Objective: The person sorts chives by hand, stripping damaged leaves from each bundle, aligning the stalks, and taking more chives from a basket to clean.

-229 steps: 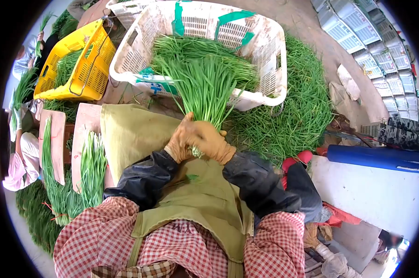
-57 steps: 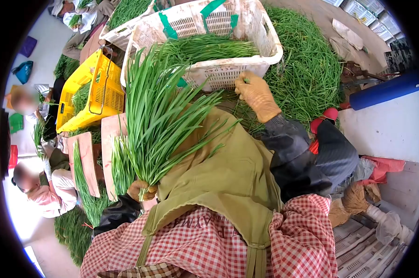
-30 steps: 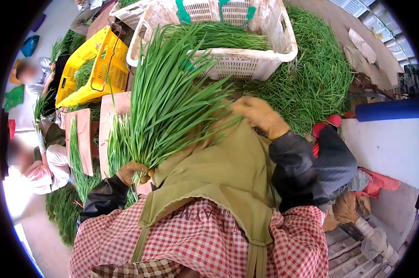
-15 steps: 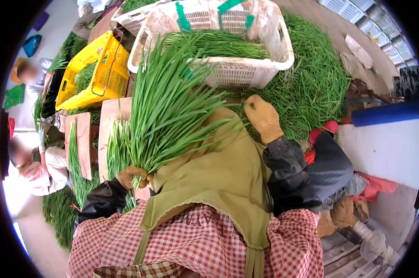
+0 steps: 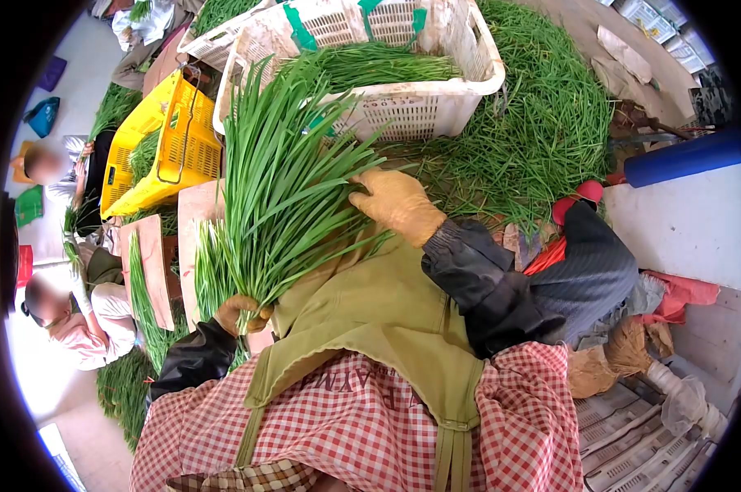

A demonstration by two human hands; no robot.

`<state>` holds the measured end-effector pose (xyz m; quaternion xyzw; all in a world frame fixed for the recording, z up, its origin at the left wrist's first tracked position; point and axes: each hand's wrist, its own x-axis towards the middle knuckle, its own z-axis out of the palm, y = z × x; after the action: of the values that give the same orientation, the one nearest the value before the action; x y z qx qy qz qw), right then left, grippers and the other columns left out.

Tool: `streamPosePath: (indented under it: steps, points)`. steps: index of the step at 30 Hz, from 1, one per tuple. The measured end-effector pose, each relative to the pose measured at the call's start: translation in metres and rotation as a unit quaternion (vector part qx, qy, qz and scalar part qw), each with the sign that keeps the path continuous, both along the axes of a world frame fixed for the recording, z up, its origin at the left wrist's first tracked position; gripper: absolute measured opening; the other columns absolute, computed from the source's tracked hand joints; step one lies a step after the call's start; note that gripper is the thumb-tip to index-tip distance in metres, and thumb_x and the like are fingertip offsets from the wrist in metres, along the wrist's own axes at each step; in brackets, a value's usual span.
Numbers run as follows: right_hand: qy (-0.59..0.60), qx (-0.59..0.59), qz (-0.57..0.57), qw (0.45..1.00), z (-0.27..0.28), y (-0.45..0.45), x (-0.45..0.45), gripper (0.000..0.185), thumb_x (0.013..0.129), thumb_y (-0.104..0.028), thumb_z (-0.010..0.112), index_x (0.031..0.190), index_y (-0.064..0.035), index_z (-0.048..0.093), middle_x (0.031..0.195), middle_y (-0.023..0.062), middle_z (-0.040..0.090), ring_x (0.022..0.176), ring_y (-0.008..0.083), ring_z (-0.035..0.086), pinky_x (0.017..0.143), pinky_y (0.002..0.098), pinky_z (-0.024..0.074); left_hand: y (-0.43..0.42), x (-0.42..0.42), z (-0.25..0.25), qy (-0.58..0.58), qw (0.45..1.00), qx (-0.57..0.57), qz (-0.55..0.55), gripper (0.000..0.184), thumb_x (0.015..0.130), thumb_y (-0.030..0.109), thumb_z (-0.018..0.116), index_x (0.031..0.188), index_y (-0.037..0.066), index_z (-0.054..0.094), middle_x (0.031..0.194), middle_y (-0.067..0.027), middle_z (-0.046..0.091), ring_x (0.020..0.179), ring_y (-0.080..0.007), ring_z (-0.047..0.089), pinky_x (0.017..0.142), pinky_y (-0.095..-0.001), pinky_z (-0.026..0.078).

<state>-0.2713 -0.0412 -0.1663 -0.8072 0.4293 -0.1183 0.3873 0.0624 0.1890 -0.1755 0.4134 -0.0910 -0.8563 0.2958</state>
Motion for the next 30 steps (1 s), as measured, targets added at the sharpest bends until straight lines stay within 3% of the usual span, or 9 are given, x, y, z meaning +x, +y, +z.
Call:
streamPosePath:
  steps: [2, 6, 11, 14, 21, 23, 25, 27, 30]
  points:
    - [-0.044, 0.114, -0.027, 0.992, -0.002, 0.0, 0.003, 0.043, 0.087, -0.025, 0.06, 0.123, -0.0012, 0.058, 0.091, 0.0167, 0.067, 0.077, 0.026, 0.064, 0.071, 0.0334, 0.0505, -0.003, -0.006, 0.006, -0.04, 0.999, 0.011, 0.007, 0.033, 0.078, 0.021, 0.061, 0.095, -0.007, 0.061, 0.066, -0.0109, 0.057, 0.047, -0.0169, 0.049, 0.043, -0.0279, 0.036]
    - [-0.102, 0.252, -0.075, 0.959, -0.005, -0.001, 0.001, 0.04, 0.087, -0.023, 0.059, 0.12, -0.0001, 0.06, 0.08, 0.0152, 0.063, 0.066, 0.0215, 0.059, 0.064, 0.0311, 0.0486, -0.003, -0.004, 0.005, -0.031, 0.999, 0.013, 0.006, 0.033, 0.077, 0.02, 0.062, 0.095, -0.007, 0.061, 0.069, -0.0112, 0.059, 0.047, -0.0171, 0.049, 0.043, -0.0282, 0.037]
    - [0.04, -0.079, -0.113, 0.99, -0.049, -0.007, 0.006, 0.032, 0.086, -0.026, 0.054, 0.109, -0.0063, 0.065, 0.091, 0.0205, 0.067, 0.077, 0.0367, 0.065, 0.072, 0.042, 0.0516, -0.006, -0.002, 0.009, -0.018, 1.0, 0.019, -0.009, 0.035, 0.079, 0.019, 0.063, 0.1, -0.008, 0.058, 0.08, -0.0129, 0.06, 0.051, -0.0169, 0.052, 0.045, -0.0285, 0.041]
    - [0.041, -0.035, -0.234, 0.971, -0.063, -0.026, -0.029, 0.028, 0.085, -0.027, 0.051, 0.102, -0.009, 0.065, 0.095, 0.0227, 0.067, 0.092, 0.0413, 0.063, 0.079, 0.0484, 0.0497, -0.005, -0.003, 0.01, -0.023, 0.999, 0.039, -0.004, 0.034, 0.079, 0.017, 0.063, 0.103, -0.007, 0.057, 0.082, -0.0132, 0.06, 0.05, -0.0175, 0.052, 0.044, -0.0276, 0.041]
    - [-0.135, -0.057, -0.054, 0.988, -0.005, 0.017, -0.009, 0.028, 0.089, -0.032, 0.058, 0.108, -0.0106, 0.061, 0.098, 0.0193, 0.067, 0.092, 0.0388, 0.063, 0.082, 0.044, 0.0493, -0.005, -0.006, 0.015, -0.075, 0.997, 0.016, -0.03, 0.033, 0.083, 0.018, 0.064, 0.102, -0.009, 0.061, 0.079, -0.0141, 0.064, 0.057, -0.0177, 0.056, 0.05, -0.0281, 0.043]
    - [-0.082, -0.036, -0.05, 0.995, -0.005, 0.006, -0.003, 0.028, 0.088, -0.031, 0.059, 0.108, -0.0122, 0.061, 0.096, 0.0172, 0.068, 0.089, 0.0386, 0.064, 0.079, 0.0441, 0.0504, -0.013, -0.017, 0.034, -0.115, 0.991, -0.036, -0.054, 0.032, 0.083, 0.018, 0.064, 0.101, -0.008, 0.062, 0.079, -0.0138, 0.064, 0.058, -0.0177, 0.057, 0.052, -0.0286, 0.044]
    - [-0.024, -0.058, -0.218, 0.974, 0.001, -0.019, -0.013, 0.027, 0.088, -0.031, 0.059, 0.107, -0.0119, 0.063, 0.091, 0.0173, 0.068, 0.083, 0.0398, 0.064, 0.074, 0.0447, 0.0509, -0.012, -0.023, 0.04, -0.154, 0.981, -0.083, -0.079, 0.03, 0.083, 0.018, 0.065, 0.1, -0.007, 0.063, 0.079, -0.0136, 0.064, 0.06, -0.0176, 0.058, 0.053, -0.0291, 0.045]
    - [-0.225, 0.038, -0.253, 0.94, 0.021, -0.034, -0.022, 0.018, 0.094, -0.016, 0.056, 0.107, -0.006, 0.063, 0.071, 0.0042, 0.061, 0.061, 0.0137, 0.059, 0.057, 0.03, 0.0463, -0.006, -0.03, 0.041, -0.211, 0.953, -0.201, -0.08, 0.018, 0.088, 0.01, 0.062, 0.096, -0.005, 0.067, 0.087, -0.014, 0.065, 0.066, -0.0174, 0.061, 0.062, -0.0296, 0.05]
    - [-0.323, 0.124, -0.241, 0.907, 0.067, -0.046, -0.017, 0.017, 0.095, -0.012, 0.055, 0.108, -0.0043, 0.063, 0.072, -0.0038, 0.054, 0.06, 0.0034, 0.05, 0.05, 0.0209, 0.0384, -0.014, -0.043, 0.063, -0.227, 0.955, -0.178, -0.07, 0.016, 0.085, 0.009, 0.066, 0.096, -0.003, 0.066, 0.087, -0.0124, 0.066, 0.064, -0.0169, 0.063, 0.06, -0.0293, 0.052]
